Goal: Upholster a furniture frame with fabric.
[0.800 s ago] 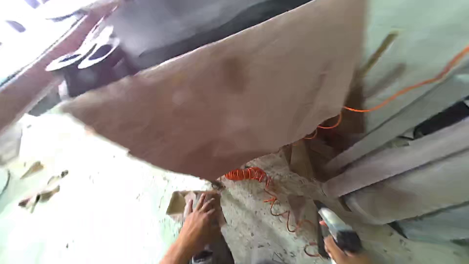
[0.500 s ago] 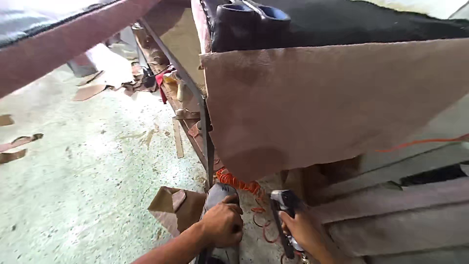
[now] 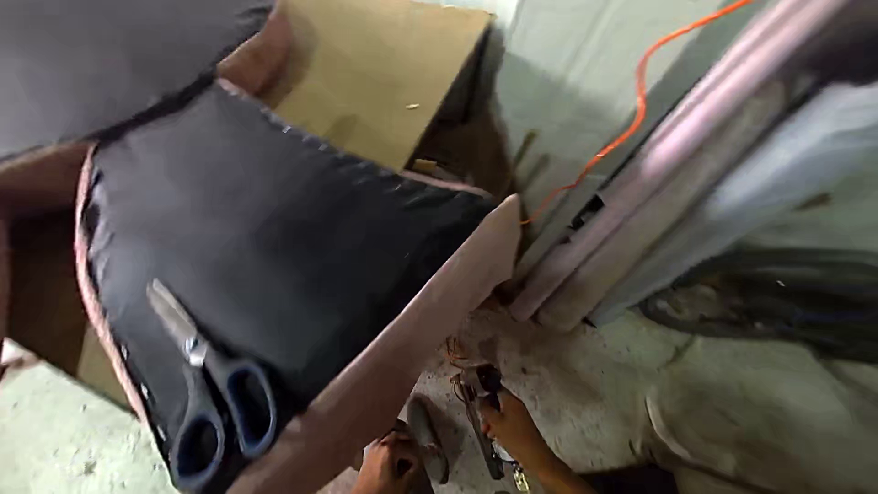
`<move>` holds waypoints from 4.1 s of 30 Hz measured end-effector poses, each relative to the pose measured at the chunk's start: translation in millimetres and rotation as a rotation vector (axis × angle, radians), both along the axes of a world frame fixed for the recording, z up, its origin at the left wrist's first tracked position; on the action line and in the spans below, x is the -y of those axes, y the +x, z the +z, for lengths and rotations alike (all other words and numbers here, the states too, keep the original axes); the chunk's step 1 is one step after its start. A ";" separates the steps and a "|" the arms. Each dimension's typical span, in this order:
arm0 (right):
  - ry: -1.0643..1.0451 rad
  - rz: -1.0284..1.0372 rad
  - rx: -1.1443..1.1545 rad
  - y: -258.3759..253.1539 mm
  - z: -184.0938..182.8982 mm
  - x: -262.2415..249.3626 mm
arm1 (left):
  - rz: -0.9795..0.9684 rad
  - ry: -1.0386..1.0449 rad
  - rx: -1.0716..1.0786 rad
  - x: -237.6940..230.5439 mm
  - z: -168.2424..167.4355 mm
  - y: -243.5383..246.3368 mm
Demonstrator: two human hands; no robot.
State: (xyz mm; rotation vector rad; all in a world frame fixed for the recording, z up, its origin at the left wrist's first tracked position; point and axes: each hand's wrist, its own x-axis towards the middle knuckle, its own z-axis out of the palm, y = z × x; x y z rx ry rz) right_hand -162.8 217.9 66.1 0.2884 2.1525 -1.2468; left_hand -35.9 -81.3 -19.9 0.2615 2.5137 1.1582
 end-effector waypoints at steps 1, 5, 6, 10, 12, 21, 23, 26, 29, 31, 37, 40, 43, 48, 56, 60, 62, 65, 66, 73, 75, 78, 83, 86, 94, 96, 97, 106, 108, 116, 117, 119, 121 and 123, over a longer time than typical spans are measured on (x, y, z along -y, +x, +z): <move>-0.023 -0.073 0.000 -2.4 29.9 -4.1 | -0.016 0.003 0.040 1.1 15.2 -0.9; -0.100 -0.436 -0.066 -10.4 138.5 -29.0 | -0.154 -0.249 0.272 -14.9 83.2 -9.4; -0.132 -0.539 -0.084 -10.0 161.2 -34.8 | -0.199 -0.330 0.341 -25.1 108.4 -11.8; -0.290 -0.945 -0.156 -3.0 208.9 -61.7 | -0.173 -0.268 0.122 -93.6 252.0 -70.3; -0.373 -1.078 -0.123 13.2 210.0 -67.5 | -0.191 -0.149 -0.006 -125.2 334.1 -135.8; -0.704 -1.234 0.038 29.5 199.9 -15.0 | -0.929 -1.043 -0.217 -208.7 384.6 -367.8; -0.773 -1.245 0.055 28.8 197.3 -8.3 | -1.110 -1.195 -0.269 -210.2 359.0 -375.8; -0.841 -1.272 0.040 30.6 190.1 -1.6 | -1.284 -1.319 -0.341 -218.9 337.6 -382.4; -0.861 -1.275 0.077 33.3 186.0 -7.2 | -1.406 -1.431 -0.311 -233.5 318.5 -385.5; -0.871 -1.276 0.103 34.2 182.9 -10.0 | -1.442 -1.451 -0.310 -234.6 311.3 -387.6; -0.900 -1.310 0.138 22.2 171.5 -15.8 | -1.467 -1.407 -0.164 -245.1 293.0 -396.1; -0.921 -1.319 0.168 9.8 163.1 -10.1 | -1.609 -1.401 -0.150 -242.9 269.9 -405.4; -0.945 -1.337 0.193 -1.2 150.3 1.1 | -1.741 -1.401 -0.138 -240.1 248.7 -410.3; -0.995 -1.371 0.223 -13.9 137.8 25.2 | -1.671 -1.428 0.007 -239.2 247.2 -415.5; -1.133 -1.355 0.337 -49.6 120.6 51.3 | -1.643 -1.403 0.157 -242.5 229.0 -441.8; -1.208 -1.323 0.420 -59.4 119.6 56.7 | -1.600 -1.448 0.248 -246.6 222.4 -447.4; -1.233 -1.320 0.449 -62.1 121.3 58.4 | -1.576 -1.411 0.292 -245.7 221.8 -450.0; -1.233 -1.361 0.433 -62.4 121.2 57.4 | -1.586 -1.379 0.256 -246.3 222.4 -448.2; -1.222 -1.380 0.425 -61.2 120.4 57.3 | -1.587 -1.367 0.249 -247.6 221.6 -446.9; -1.166 -1.435 0.458 -49.8 114.0 52.6 | -1.611 -1.459 0.394 -256.0 208.5 -430.7; -1.174 -1.449 0.463 -49.4 113.7 53.3 | -1.603 -1.527 0.431 -260.3 206.9 -428.4; -1.209 -1.452 0.471 -51.0 114.2 56.5 | -1.534 -1.492 0.437 -257.3 203.7 -433.2; -1.245 -1.423 0.453 -58.8 114.6 61.8 | -1.431 -1.467 0.379 -254.8 198.6 -436.6; -1.253 -1.391 0.446 -65.7 116.5 63.7 | -1.456 -1.426 0.379 -252.4 195.2 -442.3; -1.286 -1.367 0.471 -74.9 119.6 60.0 | -1.316 -1.299 0.571 -244.0 190.7 -467.2; -1.292 -1.378 0.463 -75.9 120.0 58.7 | -1.298 -1.262 0.592 -241.0 189.7 -470.8; -1.294 -1.375 0.462 -76.3 119.8 57.6 | -1.281 -1.255 0.600 -240.8 189.9 -471.9; -1.249 -1.310 0.476 -82.0 119.4 47.6 | -1.153 -1.186 0.640 -243.5 204.0 -475.6; -1.289 -1.324 0.488 -79.1 117.2 47.0 | -1.179 -1.118 0.557 -247.4 217.3 -474.5; -1.324 -1.370 0.466 -68.2 118.9 41.6 | -1.763 -1.186 -0.058 -242.4 260.1 -445.9; -1.320 -1.376 0.465 -66.4 118.5 39.0 | -1.732 -1.221 -0.029 -243.7 259.1 -441.8; -1.320 -1.389 0.462 -63.0 117.7 34.6 | -1.635 -1.319 0.090 -248.0 255.6 -437.0; -1.324 -1.373 0.451 -59.7 116.0 32.9 | -1.531 -1.365 0.197 -247.9 250.0 -440.9; -1.337 -1.338 0.435 -58.7 114.4 34.5 | -1.473 -1.400 0.231 -247.4 247.5 -443.9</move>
